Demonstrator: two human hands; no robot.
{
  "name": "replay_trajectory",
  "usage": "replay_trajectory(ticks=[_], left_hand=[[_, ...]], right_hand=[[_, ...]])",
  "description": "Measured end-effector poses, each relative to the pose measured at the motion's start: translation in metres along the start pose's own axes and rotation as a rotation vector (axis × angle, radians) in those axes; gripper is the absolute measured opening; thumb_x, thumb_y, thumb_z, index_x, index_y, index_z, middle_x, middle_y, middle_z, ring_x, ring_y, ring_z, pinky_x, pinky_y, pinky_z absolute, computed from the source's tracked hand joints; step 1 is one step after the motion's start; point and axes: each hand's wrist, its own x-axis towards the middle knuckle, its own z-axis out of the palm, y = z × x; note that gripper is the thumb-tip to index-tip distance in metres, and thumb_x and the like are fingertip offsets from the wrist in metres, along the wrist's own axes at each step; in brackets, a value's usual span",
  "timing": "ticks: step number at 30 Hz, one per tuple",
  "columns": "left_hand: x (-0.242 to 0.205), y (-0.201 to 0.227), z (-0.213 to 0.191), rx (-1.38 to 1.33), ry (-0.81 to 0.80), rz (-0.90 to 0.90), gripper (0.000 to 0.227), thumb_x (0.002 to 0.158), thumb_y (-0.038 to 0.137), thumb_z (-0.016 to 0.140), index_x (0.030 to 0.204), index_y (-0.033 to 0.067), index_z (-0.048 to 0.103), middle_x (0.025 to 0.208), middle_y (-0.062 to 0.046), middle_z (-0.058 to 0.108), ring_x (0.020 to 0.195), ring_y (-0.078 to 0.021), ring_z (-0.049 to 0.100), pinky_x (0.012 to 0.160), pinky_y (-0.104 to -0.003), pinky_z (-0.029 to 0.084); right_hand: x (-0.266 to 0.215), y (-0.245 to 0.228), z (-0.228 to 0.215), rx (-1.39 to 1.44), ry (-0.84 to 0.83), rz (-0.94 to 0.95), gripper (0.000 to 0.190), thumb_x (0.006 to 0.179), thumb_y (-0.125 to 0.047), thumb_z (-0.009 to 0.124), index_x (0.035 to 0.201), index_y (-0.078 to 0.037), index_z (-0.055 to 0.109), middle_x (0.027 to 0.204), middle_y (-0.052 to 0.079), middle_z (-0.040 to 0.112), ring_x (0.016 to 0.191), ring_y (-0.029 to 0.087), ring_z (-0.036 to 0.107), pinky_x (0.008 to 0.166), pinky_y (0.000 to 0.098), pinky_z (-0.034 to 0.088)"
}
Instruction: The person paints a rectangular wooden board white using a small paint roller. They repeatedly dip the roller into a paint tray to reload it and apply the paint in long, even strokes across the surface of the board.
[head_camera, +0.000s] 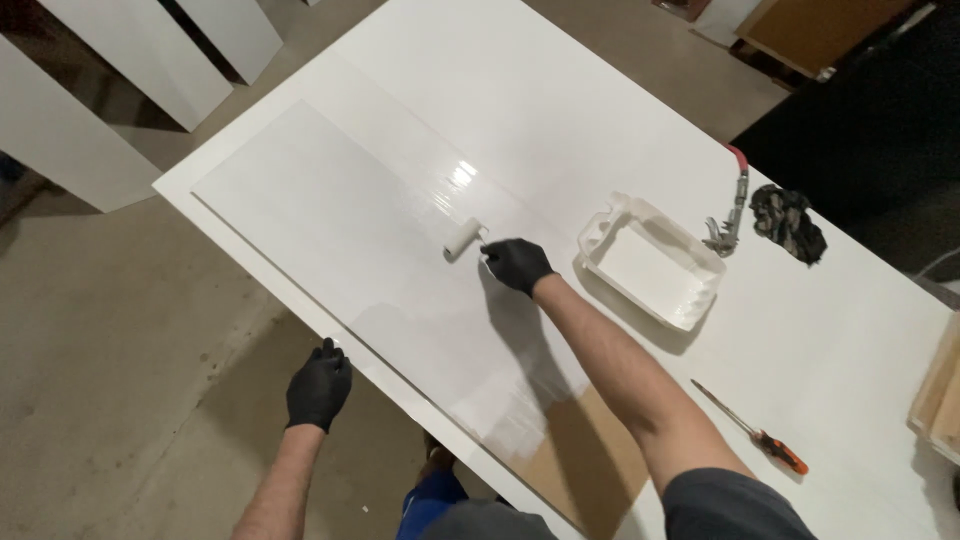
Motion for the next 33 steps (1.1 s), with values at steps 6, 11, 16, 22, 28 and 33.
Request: replay_trajectory(ticks=[6, 11, 16, 22, 28, 33], left_hand=[[0.010, -0.014, 0.012, -0.003, 0.096, 0.072, 0.059, 0.104, 0.045, 0.043, 0.153, 0.0140, 0.057, 0.169, -0.006, 0.040, 0.151, -0.0280, 0.044, 0.124, -0.041, 0.038], [-0.021, 0.016, -0.020, 0.017, 0.094, 0.068, 0.061, 0.103, 0.042, 0.050, 0.153, 0.0076, 0.056, 0.168, -0.012, 0.044, 0.148, -0.0331, 0.047, 0.122, -0.046, 0.041], [-0.004, 0.013, -0.013, 0.114, -0.066, -0.026, 0.055, 0.099, 0.043, 0.042, 0.145, 0.0154, 0.054, 0.171, -0.004, 0.032, 0.130, -0.0426, 0.058, 0.101, -0.055, 0.051], [0.035, -0.047, 0.040, 0.171, 0.075, 0.165, 0.044, 0.097, 0.037, 0.048, 0.124, 0.0121, 0.072, 0.166, -0.010, 0.043, 0.144, -0.0281, 0.054, 0.104, -0.046, 0.053], [0.044, -0.065, 0.054, 0.416, 0.236, 0.586, 0.040, 0.081, 0.022, 0.055, 0.116, 0.0026, 0.056, 0.139, -0.022, 0.048, 0.145, -0.0393, 0.042, 0.107, -0.048, 0.049], [0.022, -0.034, 0.033, 0.235, -0.057, 0.108, 0.059, 0.097, 0.042, 0.046, 0.147, 0.0101, 0.050, 0.171, -0.011, 0.032, 0.146, -0.0279, 0.047, 0.104, -0.050, 0.055]], right_hand=[[-0.240, 0.094, -0.033, -0.039, -0.074, 0.110, 0.033, 0.096, -0.038, 0.061, 0.123, -0.024, 0.075, 0.116, 0.010, 0.077, 0.115, 0.035, 0.069, 0.102, 0.0526, 0.055], [-0.372, 0.139, -0.045, 0.071, -0.091, 0.294, 0.032, 0.097, -0.028, 0.060, 0.126, -0.030, 0.073, 0.103, 0.010, 0.080, 0.103, 0.033, 0.075, 0.093, 0.0472, 0.060], [-0.349, 0.142, -0.055, 0.457, 0.323, 0.505, 0.037, 0.089, -0.025, 0.068, 0.124, -0.021, 0.078, 0.106, 0.001, 0.080, 0.093, 0.011, 0.073, 0.087, 0.0268, 0.054], [-0.213, 0.165, -0.090, 0.475, 0.484, 0.712, 0.041, 0.085, -0.025, 0.055, 0.119, -0.016, 0.077, 0.110, 0.013, 0.070, 0.082, 0.027, 0.067, 0.084, 0.0310, 0.054], [-0.085, 0.261, -0.042, -0.253, 0.431, 0.483, 0.019, 0.070, -0.009, 0.053, 0.067, -0.010, 0.072, 0.082, 0.013, 0.071, 0.082, 0.038, 0.069, 0.067, 0.0402, 0.053], [-0.058, 0.239, -0.055, 0.037, 0.133, 0.857, 0.026, 0.068, -0.008, 0.045, 0.069, -0.002, 0.070, 0.052, 0.012, 0.068, 0.073, 0.031, 0.076, 0.067, 0.0319, 0.058]])
